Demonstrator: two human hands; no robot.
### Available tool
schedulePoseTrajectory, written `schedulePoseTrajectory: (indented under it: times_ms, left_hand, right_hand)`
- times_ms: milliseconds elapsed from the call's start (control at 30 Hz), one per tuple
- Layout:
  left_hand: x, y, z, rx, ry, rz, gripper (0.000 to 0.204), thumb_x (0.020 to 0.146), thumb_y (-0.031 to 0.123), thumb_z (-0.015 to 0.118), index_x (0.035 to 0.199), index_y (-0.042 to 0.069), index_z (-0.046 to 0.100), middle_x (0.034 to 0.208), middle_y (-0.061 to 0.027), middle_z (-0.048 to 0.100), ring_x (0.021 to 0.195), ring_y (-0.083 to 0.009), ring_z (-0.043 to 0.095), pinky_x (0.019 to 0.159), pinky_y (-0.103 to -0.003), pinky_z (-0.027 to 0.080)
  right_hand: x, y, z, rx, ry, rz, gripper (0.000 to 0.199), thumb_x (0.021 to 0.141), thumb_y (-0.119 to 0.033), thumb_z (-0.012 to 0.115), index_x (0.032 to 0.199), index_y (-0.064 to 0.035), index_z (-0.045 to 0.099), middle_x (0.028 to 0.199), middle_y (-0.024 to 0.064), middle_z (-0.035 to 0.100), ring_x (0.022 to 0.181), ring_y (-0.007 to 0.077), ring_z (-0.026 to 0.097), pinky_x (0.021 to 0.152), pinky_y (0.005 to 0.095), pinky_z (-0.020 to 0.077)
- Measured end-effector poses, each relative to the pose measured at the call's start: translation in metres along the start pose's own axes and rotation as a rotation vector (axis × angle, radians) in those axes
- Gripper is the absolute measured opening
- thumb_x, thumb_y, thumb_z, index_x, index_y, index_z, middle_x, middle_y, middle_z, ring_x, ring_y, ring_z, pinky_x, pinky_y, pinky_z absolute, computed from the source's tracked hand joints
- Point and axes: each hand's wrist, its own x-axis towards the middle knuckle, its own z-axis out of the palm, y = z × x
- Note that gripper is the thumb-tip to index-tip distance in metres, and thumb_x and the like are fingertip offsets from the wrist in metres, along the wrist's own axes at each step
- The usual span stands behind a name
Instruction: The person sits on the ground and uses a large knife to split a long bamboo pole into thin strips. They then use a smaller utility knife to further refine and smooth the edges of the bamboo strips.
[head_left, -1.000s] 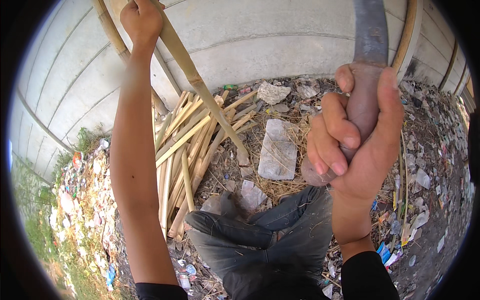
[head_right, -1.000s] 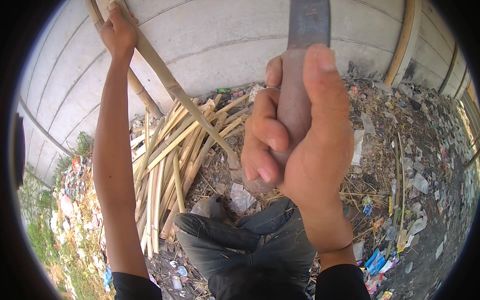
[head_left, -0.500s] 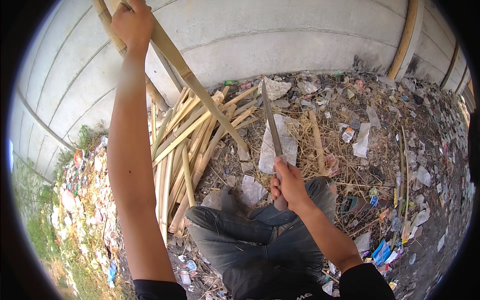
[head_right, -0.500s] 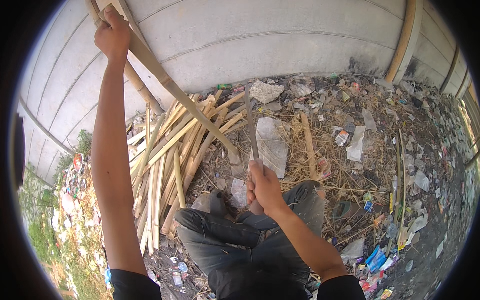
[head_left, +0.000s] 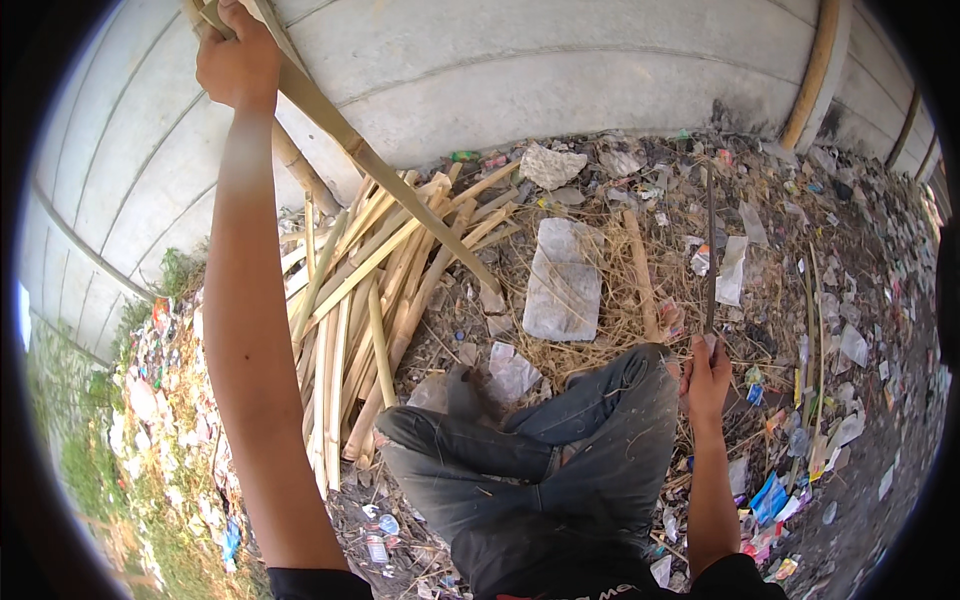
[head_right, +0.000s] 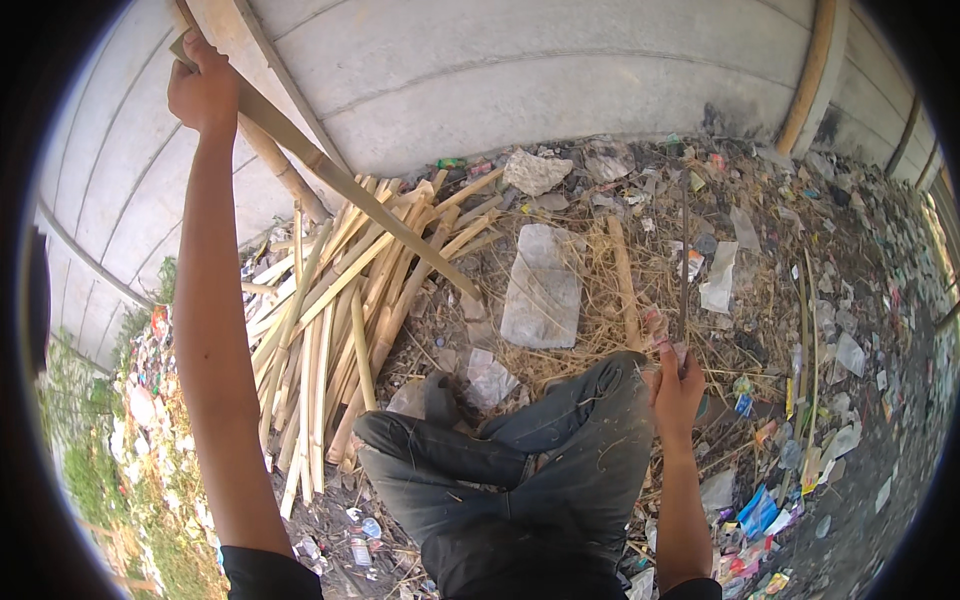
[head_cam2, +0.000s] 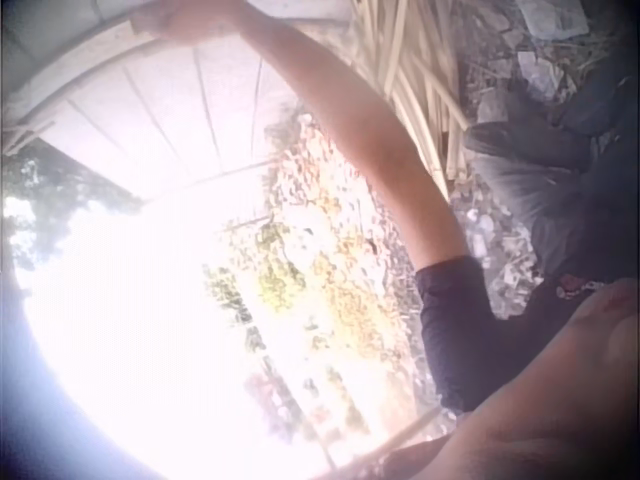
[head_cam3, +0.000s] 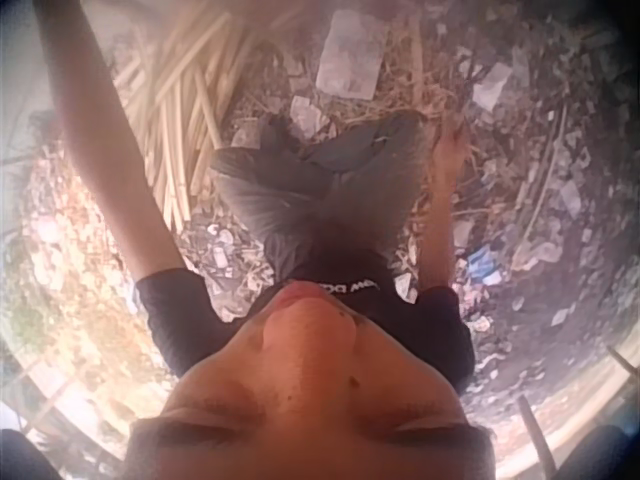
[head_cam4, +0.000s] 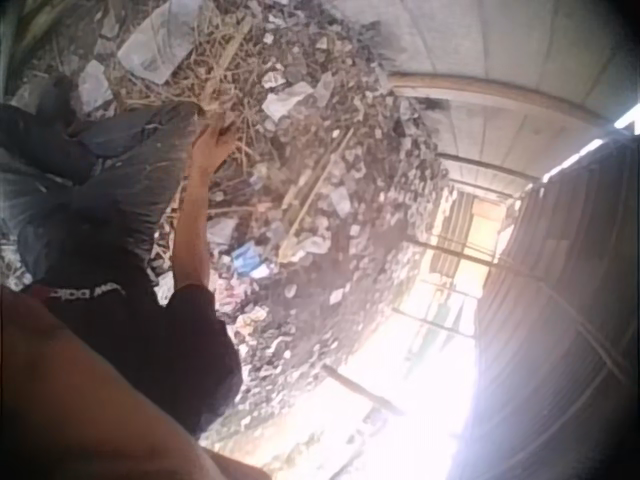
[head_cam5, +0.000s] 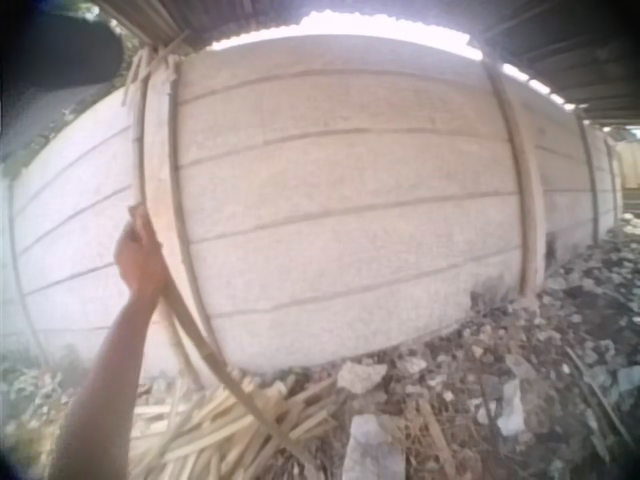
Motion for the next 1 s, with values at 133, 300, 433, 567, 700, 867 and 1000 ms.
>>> schedulePoseTrajectory:
  times_ms: [133, 300, 433, 567, 700, 867, 1000]
  left_hand:
    - [-0.008, -0.009, -0.004, -0.457, -0.052, -0.106, 0.043, 0.107, 0.040, 0.058, 0.100, -0.002, 0.065, 0.087, -0.0132, 0.076, 0.083, -0.0198, 0.071, 0.081, -0.034, 0.055]
    - [-0.029, -0.053, -0.047, -0.449, -0.203, -0.057, 0.042, 0.108, 0.035, 0.059, 0.120, -0.005, 0.053, 0.101, -0.0201, 0.077, 0.088, -0.0272, 0.076, 0.087, -0.039, 0.060]
    - [-0.083, -0.114, -0.118, -0.356, -0.220, -0.191, 0.047, 0.109, 0.040, 0.054, 0.129, -0.002, 0.047, 0.112, -0.0213, 0.074, 0.101, -0.0290, 0.074, 0.091, -0.044, 0.058]
    - [-0.131, -0.152, -0.217, -0.201, -0.077, -0.413, 0.048, 0.106, 0.032, 0.059, 0.140, -0.001, 0.051, 0.117, -0.0201, 0.071, 0.103, -0.0273, 0.071, 0.090, -0.042, 0.058]
    - [-0.171, -0.179, -0.308, -0.114, -0.039, -0.757, 0.046, 0.109, 0.029, 0.044, 0.147, 0.003, 0.050, 0.134, -0.0206, 0.065, 0.119, -0.0302, 0.067, 0.099, -0.044, 0.059]
    - [-0.241, -0.139, -0.380, -0.124, -0.193, -1.092, 0.050, 0.113, 0.034, 0.032, 0.151, 0.007, 0.048, 0.142, -0.0227, 0.061, 0.133, -0.0315, 0.060, 0.113, -0.046, 0.055]
    - [-0.303, -0.119, -0.430, -0.109, -0.097, -1.044, 0.048, 0.115, 0.033, 0.029, 0.148, 0.000, 0.043, 0.142, -0.0303, 0.058, 0.133, -0.0358, 0.060, 0.109, -0.044, 0.059]
  right_hand:
    - [0.017, 0.121, -0.105, -0.325, 0.246, 0.093, 0.034, 0.100, -0.031, 0.069, 0.093, 0.0020, 0.064, 0.066, 0.0061, 0.058, 0.055, 0.0151, 0.055, 0.051, 0.0364, 0.0449]
    - [-0.005, 0.232, -0.217, -0.952, 0.579, 0.064, 0.045, 0.091, -0.035, 0.073, 0.098, 0.0095, 0.065, 0.085, 0.0262, 0.071, 0.078, 0.0439, 0.070, 0.072, 0.0549, 0.0524]
    - [-0.047, 0.267, -0.271, -1.039, 0.683, 0.285, 0.046, 0.094, -0.036, 0.069, 0.106, 0.0081, 0.064, 0.100, 0.0311, 0.071, 0.093, 0.0519, 0.068, 0.083, 0.0588, 0.0524]
    - [-0.086, 0.275, -0.275, -1.036, 0.651, 0.510, 0.048, 0.096, -0.036, 0.067, 0.121, 0.0045, 0.062, 0.108, 0.0290, 0.070, 0.103, 0.0491, 0.067, 0.089, 0.0569, 0.0523]
    - [-0.100, 0.325, -0.280, -1.438, 0.787, 0.342, 0.045, 0.099, -0.029, 0.064, 0.137, -0.0062, 0.056, 0.134, 0.0217, 0.057, 0.121, 0.0462, 0.059, 0.101, 0.0565, 0.0465]
    - [-0.074, 0.327, -0.239, -1.277, 0.202, 0.366, 0.043, 0.094, -0.031, 0.066, 0.126, -0.0024, 0.065, 0.122, 0.0258, 0.063, 0.112, 0.0494, 0.063, 0.098, 0.0583, 0.0506]
    - [-0.053, 0.341, -0.213, -1.310, 0.097, 0.535, 0.041, 0.090, -0.028, 0.067, 0.120, -0.0011, 0.068, 0.120, 0.0299, 0.069, 0.113, 0.0494, 0.066, 0.099, 0.0542, 0.0529]
